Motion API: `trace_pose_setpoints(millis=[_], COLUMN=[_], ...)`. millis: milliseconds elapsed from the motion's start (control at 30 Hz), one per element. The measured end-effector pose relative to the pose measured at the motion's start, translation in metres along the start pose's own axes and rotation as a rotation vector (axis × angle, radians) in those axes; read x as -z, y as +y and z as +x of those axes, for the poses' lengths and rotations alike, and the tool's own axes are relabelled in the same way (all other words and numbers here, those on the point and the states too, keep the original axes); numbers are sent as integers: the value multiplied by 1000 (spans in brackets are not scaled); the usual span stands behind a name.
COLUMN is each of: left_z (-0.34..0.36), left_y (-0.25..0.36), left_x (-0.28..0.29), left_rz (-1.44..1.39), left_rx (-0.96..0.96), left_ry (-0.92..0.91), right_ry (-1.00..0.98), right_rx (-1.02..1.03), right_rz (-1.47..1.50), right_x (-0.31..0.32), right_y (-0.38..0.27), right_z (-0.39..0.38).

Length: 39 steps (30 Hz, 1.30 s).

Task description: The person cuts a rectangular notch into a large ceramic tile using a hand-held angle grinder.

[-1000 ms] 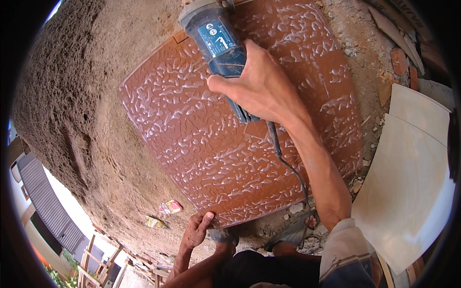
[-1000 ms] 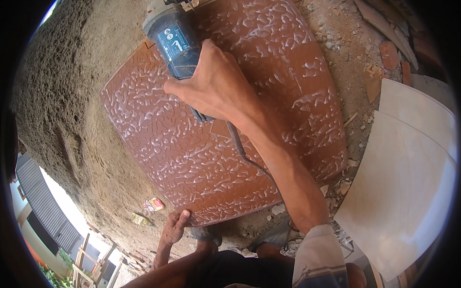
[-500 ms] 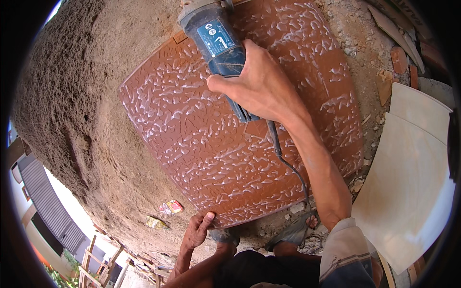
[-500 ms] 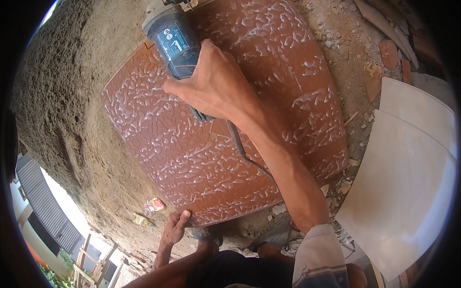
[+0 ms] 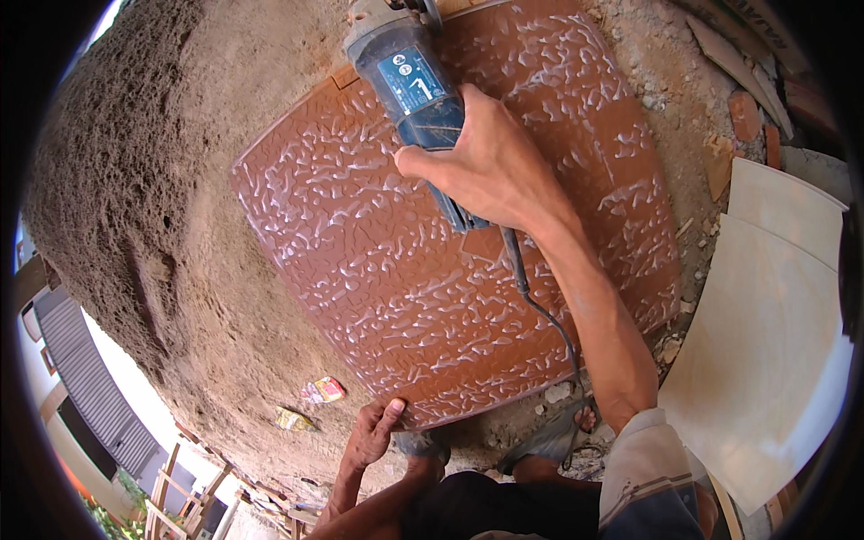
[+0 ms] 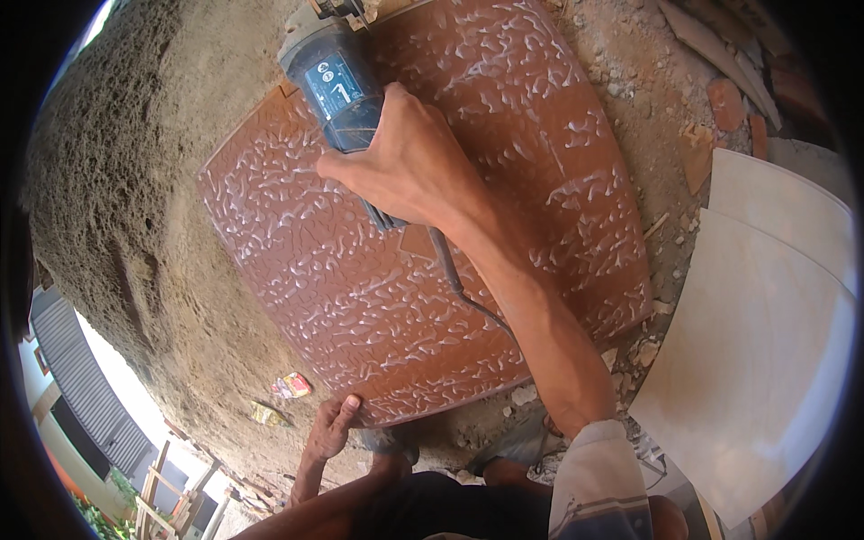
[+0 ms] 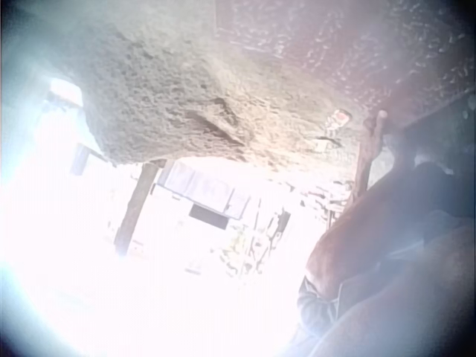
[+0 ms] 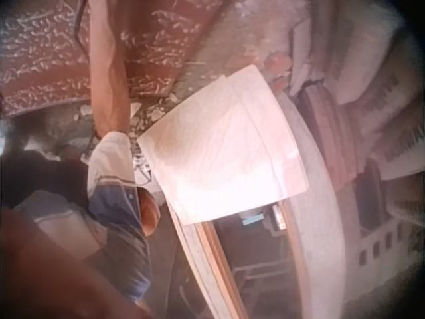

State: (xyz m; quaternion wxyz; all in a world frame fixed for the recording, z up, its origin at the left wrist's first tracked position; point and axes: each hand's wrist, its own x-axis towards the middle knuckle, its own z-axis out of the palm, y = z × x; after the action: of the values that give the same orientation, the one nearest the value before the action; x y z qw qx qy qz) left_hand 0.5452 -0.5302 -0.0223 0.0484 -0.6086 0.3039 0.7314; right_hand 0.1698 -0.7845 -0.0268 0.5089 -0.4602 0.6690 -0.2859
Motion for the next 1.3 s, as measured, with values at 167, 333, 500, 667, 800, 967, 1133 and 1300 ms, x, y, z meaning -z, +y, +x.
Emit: trace_pose_setpoints(millis=[167,333,500,667,800,967,1133,1300], left_z=[1,2,4,5,8,16,40,85], left_y=[-2,-5,-22,-12,-23,-37,47,213], left_x=[-1,0,3,1,0,-3,-7,48], left_rz=[44,41,68,42,-24,-35,-163,625], left_rx=[-37,-26,-21,-29,-13,-28,-435,-1048], left_ry=[25,29,58,29,73,180,733,1158], right_ry=[9,57,55,70,74,118,75,112], right_rx=[-14,-11,12,54,70,130,88,33], right_rz=[-2,-20,3,59,62,-8,17,-43], right_x=[0,-4,-3,-3,-2,29,86,129], right_y=[1,5,2,8,2,-16,-56,-89], right_z=[-2,-1,-2,-6,-21,-57,-109,-168])
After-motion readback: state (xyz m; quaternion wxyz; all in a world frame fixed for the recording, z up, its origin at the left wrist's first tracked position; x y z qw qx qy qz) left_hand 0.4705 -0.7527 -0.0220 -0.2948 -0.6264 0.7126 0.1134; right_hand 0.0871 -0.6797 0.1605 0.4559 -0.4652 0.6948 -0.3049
